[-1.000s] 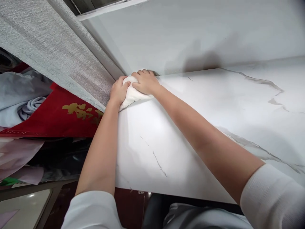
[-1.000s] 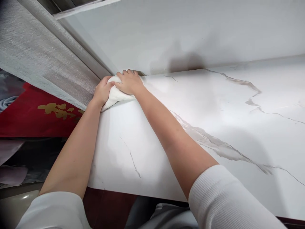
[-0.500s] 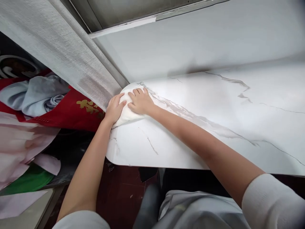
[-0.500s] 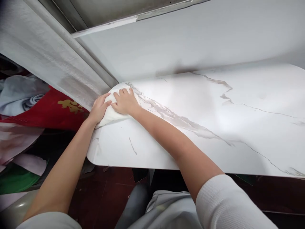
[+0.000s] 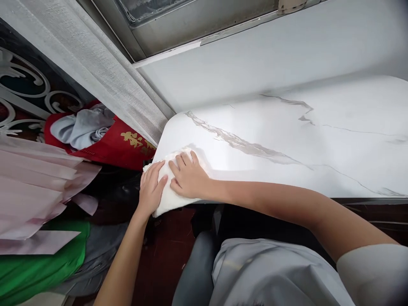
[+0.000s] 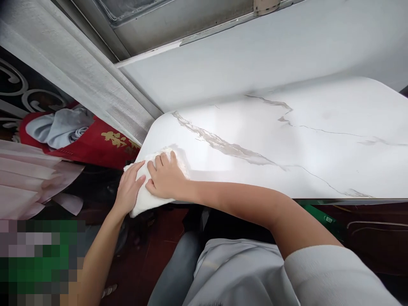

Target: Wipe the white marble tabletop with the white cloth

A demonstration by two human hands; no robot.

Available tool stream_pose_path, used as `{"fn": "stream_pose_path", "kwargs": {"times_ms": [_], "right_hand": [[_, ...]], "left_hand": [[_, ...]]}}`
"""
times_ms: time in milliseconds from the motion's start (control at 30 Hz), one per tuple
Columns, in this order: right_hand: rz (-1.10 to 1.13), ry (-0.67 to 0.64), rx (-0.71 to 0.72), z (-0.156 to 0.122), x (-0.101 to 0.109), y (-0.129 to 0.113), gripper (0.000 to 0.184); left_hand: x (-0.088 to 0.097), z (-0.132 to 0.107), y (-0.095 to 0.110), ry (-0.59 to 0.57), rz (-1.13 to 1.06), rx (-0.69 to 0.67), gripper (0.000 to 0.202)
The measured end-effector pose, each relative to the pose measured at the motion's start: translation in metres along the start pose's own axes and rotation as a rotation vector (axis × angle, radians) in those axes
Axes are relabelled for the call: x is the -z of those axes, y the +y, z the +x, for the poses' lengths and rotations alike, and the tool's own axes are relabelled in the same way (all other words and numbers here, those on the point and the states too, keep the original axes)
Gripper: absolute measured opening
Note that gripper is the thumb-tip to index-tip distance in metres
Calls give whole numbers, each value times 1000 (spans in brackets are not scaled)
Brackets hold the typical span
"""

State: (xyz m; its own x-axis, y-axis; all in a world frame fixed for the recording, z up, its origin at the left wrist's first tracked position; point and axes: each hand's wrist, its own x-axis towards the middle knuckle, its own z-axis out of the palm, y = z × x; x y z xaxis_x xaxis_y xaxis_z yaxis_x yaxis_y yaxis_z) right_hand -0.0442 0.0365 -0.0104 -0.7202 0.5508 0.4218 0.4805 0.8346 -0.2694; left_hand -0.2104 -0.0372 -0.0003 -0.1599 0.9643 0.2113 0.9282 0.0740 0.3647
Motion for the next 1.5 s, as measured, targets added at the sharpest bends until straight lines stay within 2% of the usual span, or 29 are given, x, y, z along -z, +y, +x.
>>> {"fn": "stream_pose_path", "kwargs": {"times_ms": [100,200,400,533,767,933,1200,1500], "right_hand": [[8,10,32,-17,6,-4,55],[11,4,48,-27,12,-2,56],[31,-16,38,-19,17,20,49],[32,-60,52,8,15,57,42],[32,-54,-74,63,11,135,43],[56,-34,-129,90,10,181,44],[46,-22,-239,119,12,223,44],[51,-28,-284,141,9,247,54]], "left_hand": [[-4,-17,13,25,27,14,47],[-7,-22,24,-1,62,43,48],[-12,-1,34,-34,112,48,48],[-21,39,38,-59,120,62,52],[-48,146,50,-72,102,82,53],[-66,201,59,-61,68,68,54],[-83,258,62,-41,63,64,50],[-93,287,58,-6,33,61,48]]}}
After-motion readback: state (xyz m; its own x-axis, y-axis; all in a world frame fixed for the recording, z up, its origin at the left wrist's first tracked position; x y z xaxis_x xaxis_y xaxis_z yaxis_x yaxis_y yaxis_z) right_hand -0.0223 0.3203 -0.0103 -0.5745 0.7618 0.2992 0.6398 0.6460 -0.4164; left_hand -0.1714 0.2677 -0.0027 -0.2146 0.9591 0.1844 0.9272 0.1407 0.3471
